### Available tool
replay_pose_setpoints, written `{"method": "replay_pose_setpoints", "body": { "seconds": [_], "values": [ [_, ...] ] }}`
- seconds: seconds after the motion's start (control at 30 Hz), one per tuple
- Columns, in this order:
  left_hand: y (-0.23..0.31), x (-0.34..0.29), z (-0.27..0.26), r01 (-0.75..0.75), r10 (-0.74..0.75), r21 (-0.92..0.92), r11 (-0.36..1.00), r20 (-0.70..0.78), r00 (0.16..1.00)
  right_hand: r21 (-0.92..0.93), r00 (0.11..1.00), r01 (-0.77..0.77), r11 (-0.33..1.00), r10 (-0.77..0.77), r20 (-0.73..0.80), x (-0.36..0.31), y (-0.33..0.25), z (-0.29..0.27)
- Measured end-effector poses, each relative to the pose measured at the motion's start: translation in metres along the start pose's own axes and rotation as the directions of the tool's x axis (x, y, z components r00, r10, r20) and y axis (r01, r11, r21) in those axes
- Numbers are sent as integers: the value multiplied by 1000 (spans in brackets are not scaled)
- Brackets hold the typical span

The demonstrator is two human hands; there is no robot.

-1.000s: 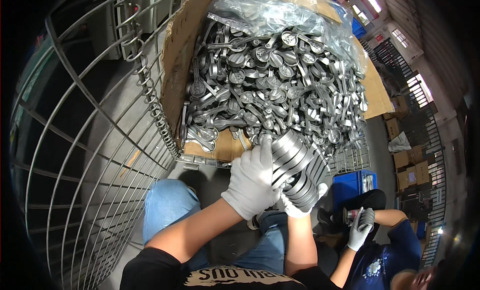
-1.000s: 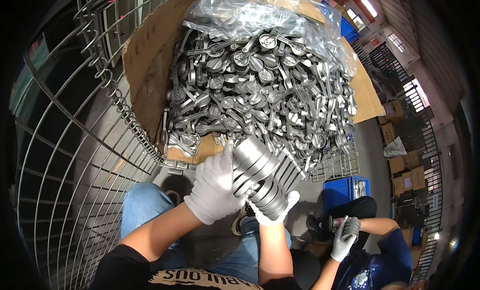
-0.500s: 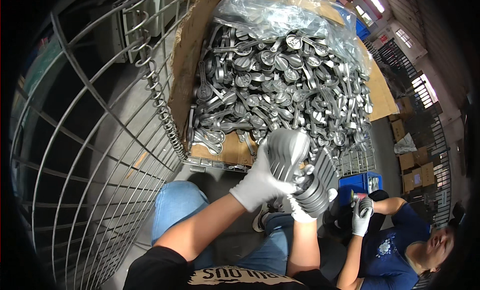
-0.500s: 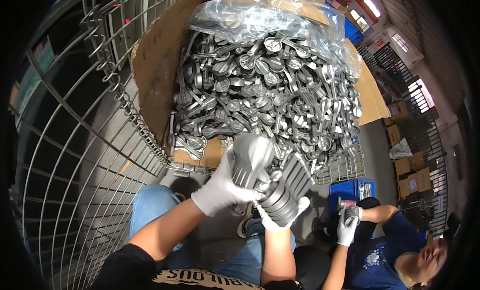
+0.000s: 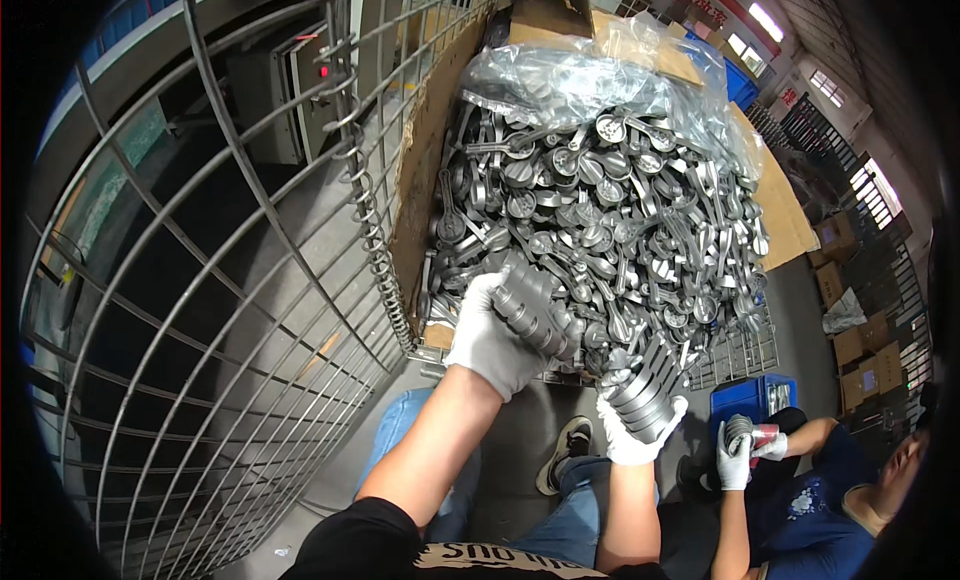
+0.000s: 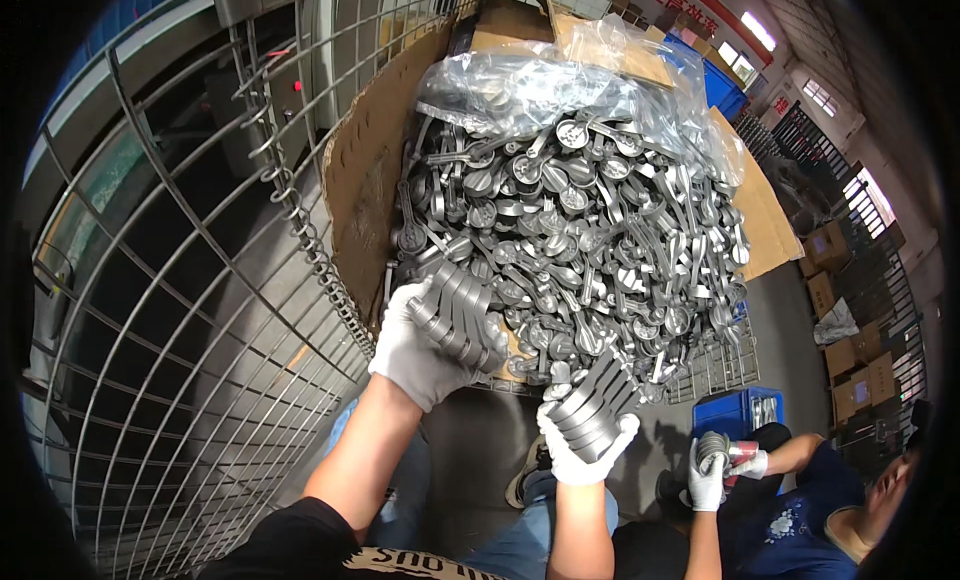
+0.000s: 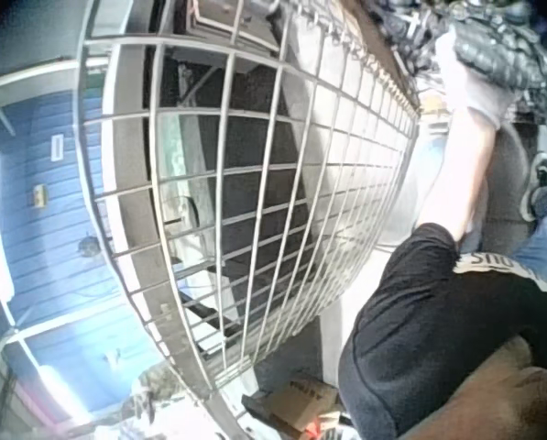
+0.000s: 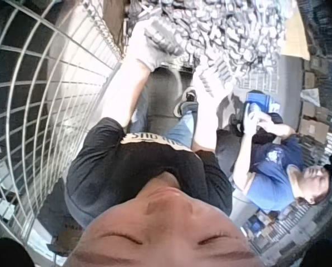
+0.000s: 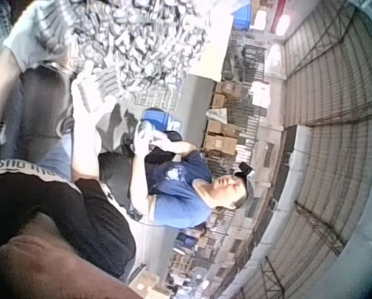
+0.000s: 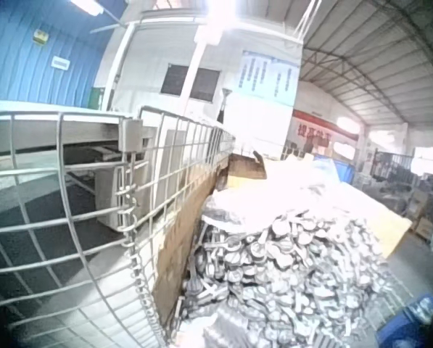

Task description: The person picks up metal parts from a large cardboard bin by hand, inspecting each one.

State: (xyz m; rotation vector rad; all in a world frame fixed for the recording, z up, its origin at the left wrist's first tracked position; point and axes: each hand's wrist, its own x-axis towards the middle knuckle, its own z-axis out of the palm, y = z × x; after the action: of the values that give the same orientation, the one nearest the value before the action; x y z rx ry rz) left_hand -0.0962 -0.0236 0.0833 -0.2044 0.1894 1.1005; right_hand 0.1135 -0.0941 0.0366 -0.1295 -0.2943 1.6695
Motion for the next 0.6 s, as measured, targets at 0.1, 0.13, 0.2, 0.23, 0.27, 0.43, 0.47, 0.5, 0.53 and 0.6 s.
{"method": "replay_pose_setpoints", "body": {
  "seconds": [0.1,0.13,0.2,0.23,0.27,0.43,0.47,0.5,0.53,0.6],
  "values": [
    [3,-3,3,-87,61,120,989,207,976,-130,997,-7,991,-3,-79,-1,1,0],
    [2,-3,3,-102,70,133,986,228,971,-151,998,-15,988,5,-67,-1,1,0],
    [-3,-5,2,-125,105,118,985,167,980,-119,986,17,993,-36,-162,-1,3,2],
    [-6,-5,1,-132,122,122,984,88,989,-124,990,32,992,-49,-132,-2,4,3],
    [-10,-6,0,-129,121,110,986,79,989,-115,993,45,992,-57,-101,-3,3,5],
    [-21,-7,-8,-101,80,313,944,79,994,-1,981,-30,1000,29,-190,0,0,9],
    [-23,-8,-10,-74,43,327,942,100,994,-14,987,-25,1000,23,-159,0,-2,9],
    [-24,-9,-13,-36,-6,344,938,120,993,-17,990,-20,1000,17,-141,2,-2,8],
    [-24,-10,-16,4,-65,362,932,159,985,9,993,-34,999,35,-111,2,-3,8],
    [-25,-12,-24,4,-80,405,914,172,982,11,990,-25,1000,26,-135,2,-4,7]
  ]
}}
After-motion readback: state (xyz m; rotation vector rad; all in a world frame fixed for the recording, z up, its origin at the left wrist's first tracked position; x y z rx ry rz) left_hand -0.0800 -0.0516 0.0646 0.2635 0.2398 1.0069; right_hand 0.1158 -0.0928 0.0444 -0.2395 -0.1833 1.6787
